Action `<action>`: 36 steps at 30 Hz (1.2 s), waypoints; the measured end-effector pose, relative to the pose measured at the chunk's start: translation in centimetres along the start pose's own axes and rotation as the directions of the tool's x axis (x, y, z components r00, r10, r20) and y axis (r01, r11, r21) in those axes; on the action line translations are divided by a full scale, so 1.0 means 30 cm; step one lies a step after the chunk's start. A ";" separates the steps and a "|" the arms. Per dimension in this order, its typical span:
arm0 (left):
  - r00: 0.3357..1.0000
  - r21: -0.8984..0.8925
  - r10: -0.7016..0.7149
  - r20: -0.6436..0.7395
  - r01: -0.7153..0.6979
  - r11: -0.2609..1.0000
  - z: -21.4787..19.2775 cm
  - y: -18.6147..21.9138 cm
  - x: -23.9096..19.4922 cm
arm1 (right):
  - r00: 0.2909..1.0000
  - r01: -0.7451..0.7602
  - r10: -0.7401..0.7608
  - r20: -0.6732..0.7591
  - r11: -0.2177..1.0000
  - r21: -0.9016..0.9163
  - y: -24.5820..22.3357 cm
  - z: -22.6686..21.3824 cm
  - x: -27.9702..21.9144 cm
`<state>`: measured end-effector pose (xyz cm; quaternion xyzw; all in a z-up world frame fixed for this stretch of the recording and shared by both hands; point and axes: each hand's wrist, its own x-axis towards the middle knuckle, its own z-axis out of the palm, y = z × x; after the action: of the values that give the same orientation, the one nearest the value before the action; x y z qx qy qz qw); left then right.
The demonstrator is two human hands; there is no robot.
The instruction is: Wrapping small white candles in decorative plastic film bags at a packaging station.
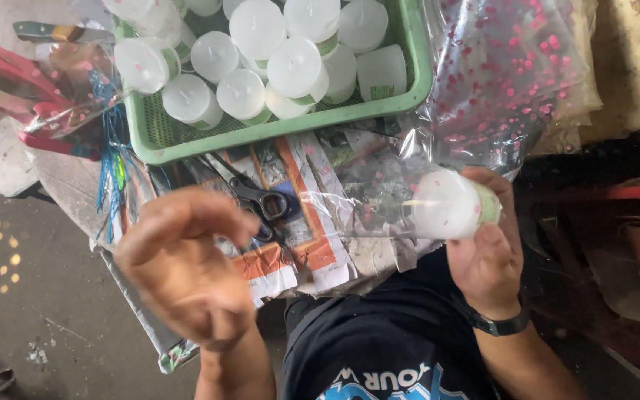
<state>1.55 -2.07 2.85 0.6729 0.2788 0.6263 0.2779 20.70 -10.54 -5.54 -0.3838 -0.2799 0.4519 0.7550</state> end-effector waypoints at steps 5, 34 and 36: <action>0.894 0.212 -0.060 0.443 -0.039 0.976 0.058 -0.003 -0.043 | 0.926 0.047 0.014 0.377 0.987 -0.152 -0.059 0.073 -0.012; 0.889 -0.610 -0.316 0.332 0.458 0.647 -0.104 -0.152 -0.186 | 0.938 0.097 0.044 0.345 0.919 -0.381 -0.073 -0.007 0.008; 0.828 -0.919 -0.399 0.393 0.363 -0.152 -0.189 -0.166 -0.161 | 0.930 0.100 0.054 0.362 0.914 -0.394 -0.076 -0.056 -0.004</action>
<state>-4.53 -1.99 -3.74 0.1539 -0.0565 0.5303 0.8318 23.00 -11.86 -4.57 -0.4378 -0.5077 0.4383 0.5987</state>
